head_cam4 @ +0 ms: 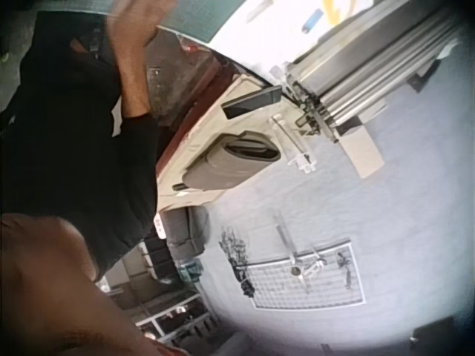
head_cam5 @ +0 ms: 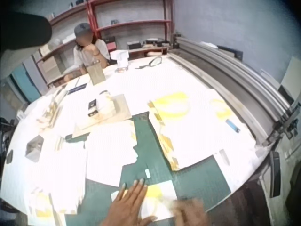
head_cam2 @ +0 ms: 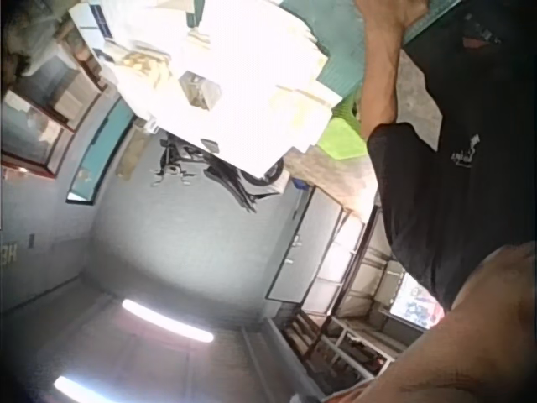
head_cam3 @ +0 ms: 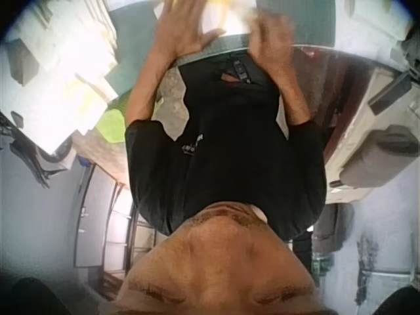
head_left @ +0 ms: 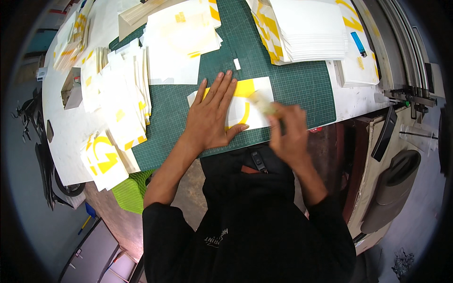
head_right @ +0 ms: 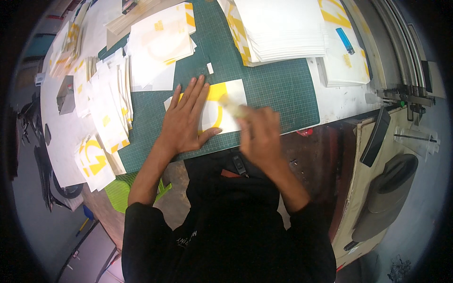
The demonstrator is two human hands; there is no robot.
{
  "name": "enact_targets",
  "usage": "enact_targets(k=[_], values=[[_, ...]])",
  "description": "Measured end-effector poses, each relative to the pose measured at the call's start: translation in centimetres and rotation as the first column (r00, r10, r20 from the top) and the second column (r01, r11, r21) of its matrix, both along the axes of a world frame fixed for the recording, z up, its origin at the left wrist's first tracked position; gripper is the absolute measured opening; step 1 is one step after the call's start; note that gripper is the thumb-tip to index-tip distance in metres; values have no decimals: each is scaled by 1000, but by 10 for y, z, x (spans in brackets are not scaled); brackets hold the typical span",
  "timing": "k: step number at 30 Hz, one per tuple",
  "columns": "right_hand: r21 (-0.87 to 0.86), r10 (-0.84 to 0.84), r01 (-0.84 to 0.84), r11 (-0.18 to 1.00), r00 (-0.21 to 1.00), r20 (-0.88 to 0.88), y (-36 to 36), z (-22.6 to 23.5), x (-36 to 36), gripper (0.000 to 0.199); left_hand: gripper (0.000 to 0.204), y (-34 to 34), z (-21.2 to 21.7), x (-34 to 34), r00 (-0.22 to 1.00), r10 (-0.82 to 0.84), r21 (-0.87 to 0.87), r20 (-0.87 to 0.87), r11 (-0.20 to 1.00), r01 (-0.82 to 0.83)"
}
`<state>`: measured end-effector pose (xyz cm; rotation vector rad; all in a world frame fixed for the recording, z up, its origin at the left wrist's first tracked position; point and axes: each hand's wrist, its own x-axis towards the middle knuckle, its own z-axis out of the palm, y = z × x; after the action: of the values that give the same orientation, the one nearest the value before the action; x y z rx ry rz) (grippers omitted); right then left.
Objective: The person repeatedly picks up individual white sheets with yellow printed designs from a pile on a green cutting mat. They smooth each sheet flat with both hands and then place it onto a growing stack. The person occasionally lifts the stack to align the edges before continuing the process.
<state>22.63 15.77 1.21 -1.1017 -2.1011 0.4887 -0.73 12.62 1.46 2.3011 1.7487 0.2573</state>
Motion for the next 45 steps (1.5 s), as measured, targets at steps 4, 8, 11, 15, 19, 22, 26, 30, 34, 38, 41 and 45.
enact_targets(k=[4, 8, 11, 15, 19, 22, 26, 30, 34, 38, 41, 45], values=[[56, 74, -82, 995, 990, 124, 12, -10, -21, 19, 106, 0, 0, 1, 1000, 9, 8, 16, 1000, -9], [217, -80, 45, 975, 984, 158, 60, -27, -9, 20, 107, -2, -3, -1, 1000, 11, 3, 9, 1000, -11], [177, -61, 35, 984, 988, 143, 71, -21, -2, 22, 109, -3, -4, -1, 1000, 13, 9, 7, 1000, -13], [138, 114, -120, 983, 992, 52, 42, -21, -13, 23, 110, -1, -2, 1, 1000, 11, 9, -16, 1000, -10], [166, -64, 39, 985, 987, 146, 71, -28, -3, 23, 107, -5, -6, -3, 999, 15, 30, 31, 999, -16], [189, 9, -24, 982, 997, 80, 74, -16, -8, 22, 102, -8, -8, -9, 986, 44, 87, 164, 994, -59], [187, 238, -253, 949, 966, 96, 28, 4, -28, 22, 94, -37, -8, -26, 990, 114, 68, 86, 990, -120], [171, 305, -334, 927, 936, 175, 33, -13, -43, 23, 93, -51, -7, -30, 985, 174, -17, -14, 985, -174], [221, 119, -164, 961, 972, 203, 78, -18, -44, 24, 96, -54, -4, -29, 973, 230, 8, 0, 973, -230], [167, 335, -351, 921, 935, 118, 49, -10, -63, 25, 101, -52, -8, -29, 970, 244, 27, -20, 970, -243], [216, 237, -272, 938, 955, 176, 64, -23, -73, 24, 103, -52, -8, -29, 963, 270, 51, -18, 962, -268], [230, 251, -285, 930, 954, 166, 81, -11, -89, 21, 109, -54, -6, -29, 955, 289, 39, -61, 957, -287]])
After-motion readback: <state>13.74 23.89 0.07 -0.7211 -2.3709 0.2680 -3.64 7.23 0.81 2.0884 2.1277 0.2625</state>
